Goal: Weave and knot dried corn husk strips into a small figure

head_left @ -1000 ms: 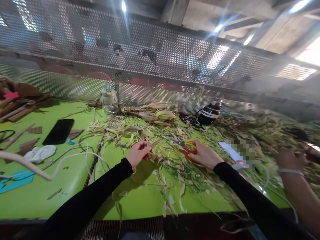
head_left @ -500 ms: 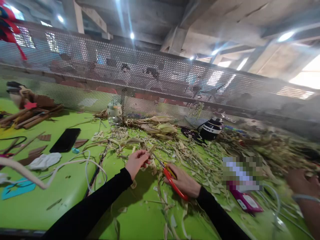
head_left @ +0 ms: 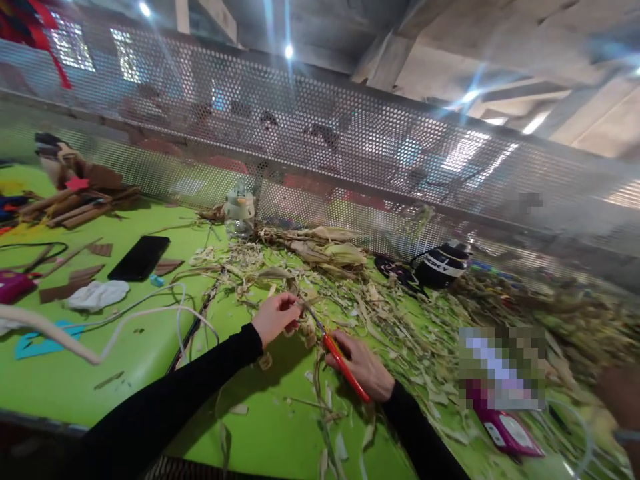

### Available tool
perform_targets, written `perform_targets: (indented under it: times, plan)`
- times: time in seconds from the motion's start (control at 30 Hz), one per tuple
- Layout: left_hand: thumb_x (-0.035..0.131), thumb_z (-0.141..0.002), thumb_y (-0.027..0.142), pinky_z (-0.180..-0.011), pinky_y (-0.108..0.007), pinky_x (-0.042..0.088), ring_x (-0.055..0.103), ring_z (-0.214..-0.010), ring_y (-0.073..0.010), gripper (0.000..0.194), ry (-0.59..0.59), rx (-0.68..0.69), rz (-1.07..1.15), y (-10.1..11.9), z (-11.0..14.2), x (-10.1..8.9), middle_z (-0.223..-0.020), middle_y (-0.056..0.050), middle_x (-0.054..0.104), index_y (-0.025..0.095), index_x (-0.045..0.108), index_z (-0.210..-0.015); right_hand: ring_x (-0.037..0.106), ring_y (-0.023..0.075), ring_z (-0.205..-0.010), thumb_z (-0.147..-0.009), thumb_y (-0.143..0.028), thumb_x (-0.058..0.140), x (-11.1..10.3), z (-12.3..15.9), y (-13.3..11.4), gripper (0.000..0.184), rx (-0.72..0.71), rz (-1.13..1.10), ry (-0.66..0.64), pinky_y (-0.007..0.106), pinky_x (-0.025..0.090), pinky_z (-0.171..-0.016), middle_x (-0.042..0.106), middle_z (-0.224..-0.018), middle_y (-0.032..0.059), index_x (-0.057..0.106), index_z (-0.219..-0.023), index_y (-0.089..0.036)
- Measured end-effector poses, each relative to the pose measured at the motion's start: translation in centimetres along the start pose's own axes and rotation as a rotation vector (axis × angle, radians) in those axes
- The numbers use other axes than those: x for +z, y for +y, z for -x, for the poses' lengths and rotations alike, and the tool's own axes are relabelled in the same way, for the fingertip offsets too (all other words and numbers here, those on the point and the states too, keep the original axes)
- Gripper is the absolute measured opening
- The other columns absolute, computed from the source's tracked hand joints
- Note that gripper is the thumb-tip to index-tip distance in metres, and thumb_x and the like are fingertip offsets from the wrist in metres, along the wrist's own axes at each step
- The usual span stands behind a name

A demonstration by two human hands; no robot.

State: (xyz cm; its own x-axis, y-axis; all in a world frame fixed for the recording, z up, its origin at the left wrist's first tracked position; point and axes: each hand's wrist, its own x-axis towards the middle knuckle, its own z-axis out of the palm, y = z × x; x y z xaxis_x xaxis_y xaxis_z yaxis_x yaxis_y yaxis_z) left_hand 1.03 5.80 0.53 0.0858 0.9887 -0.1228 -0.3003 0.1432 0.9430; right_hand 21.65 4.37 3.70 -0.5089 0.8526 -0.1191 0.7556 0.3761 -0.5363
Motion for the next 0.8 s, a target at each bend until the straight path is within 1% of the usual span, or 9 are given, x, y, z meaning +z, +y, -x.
perform_targets:
  times: [0.1,0.2,0.4,0.5,0.6,0.67,0.73,0.8]
  plan:
    - [0.062,-0.065,0.025,-0.042,-0.017,0.038,0.051,-0.042,-0.0061,0.017,0.005,0.016,-0.002,-0.2,-0.2,-0.1,-0.054,0.006,0.053,0.016,0.054,-0.076,0.051,0.0151,-0.065,-0.079,-0.043,0.052,0.2,0.0,0.0,0.025,0.013,-0.072,-0.028,0.026,0.039,-0.060,0.059,-0.072,0.0000,0.054,-0.079,-0.018]
    - [0.062,-0.066,0.026,-0.042,-0.017,0.039,0.051,-0.043,-0.0061,0.017,0.003,0.024,-0.010,-0.4,-0.3,-0.3,-0.056,0.006,0.052,0.016,0.054,-0.077,0.052,0.0153,-0.065,-0.078,-0.042,0.052,0.3,-0.1,-0.1,0.024,0.041,-0.090,-0.036,0.026,0.038,-0.060,0.059,-0.071,0.0001,0.055,-0.078,-0.018]
    - [0.062,-0.069,0.030,-0.042,-0.017,0.038,0.048,-0.043,-0.0050,0.018,-0.002,0.042,-0.040,-0.7,-0.4,-0.4,-0.056,0.007,0.050,0.016,0.054,-0.078,0.049,0.0139,-0.061,-0.078,-0.040,0.051,1.0,0.2,0.5,0.024,0.044,-0.136,-0.011,0.025,0.037,-0.057,0.058,-0.067,-0.0004,0.056,-0.076,-0.017]
    - [0.062,-0.071,0.032,-0.043,-0.016,0.038,0.049,-0.044,-0.0051,0.019,-0.022,0.036,-0.063,-0.7,-0.3,-0.4,-0.055,0.007,0.049,0.017,0.054,-0.079,0.049,0.0136,-0.058,-0.079,-0.042,0.052,1.4,0.5,0.8,0.025,0.040,-0.125,0.033,0.024,0.037,-0.054,0.057,-0.063,-0.0010,0.056,-0.071,-0.018]
    - [0.062,-0.072,0.034,-0.044,-0.016,0.039,0.051,-0.046,-0.0053,0.021,-0.036,0.022,-0.073,-0.7,-0.1,-0.4,-0.058,0.006,0.053,0.017,0.054,-0.082,0.053,0.0158,-0.059,-0.081,-0.044,0.050,1.2,0.6,1.6,0.028,0.083,-0.013,0.112,0.026,0.040,-0.055,0.060,-0.064,0.0008,0.057,-0.072,-0.019]
    - [0.062,-0.073,0.034,-0.045,-0.016,0.040,0.052,-0.047,-0.0055,0.022,-0.054,0.015,-0.071,-0.8,0.0,-0.4,-0.062,0.004,0.058,0.016,0.054,-0.083,0.058,0.0186,-0.063,-0.082,-0.044,0.049,0.7,0.5,2.5,0.028,0.170,0.130,0.214,0.029,0.044,-0.060,0.066,-0.072,0.0042,0.060,-0.083,-0.018]
    - [0.062,-0.072,0.034,-0.045,-0.016,0.040,0.053,-0.048,-0.0055,0.023,-0.069,0.009,-0.064,-0.8,0.1,-0.3,-0.068,0.001,0.062,0.016,0.053,-0.083,0.063,0.0224,-0.074,-0.082,-0.039,0.051,-0.3,0.5,3.6,0.030,0.249,0.276,0.294,0.033,0.047,-0.068,0.069,-0.087,0.0084,0.060,-0.100,-0.018]
    - [0.063,-0.072,0.034,-0.045,-0.016,0.040,0.053,-0.049,-0.0054,0.023,-0.073,0.001,-0.058,-0.8,0.1,-0.2,-0.071,0.000,0.064,0.016,0.053,-0.083,0.063,0.0274,-0.091,-0.079,-0.034,0.056,-1.7,0.7,4.3,0.034,0.275,0.391,0.292,0.038,0.048,-0.081,0.068,-0.102,0.0133,0.061,-0.107,-0.016]
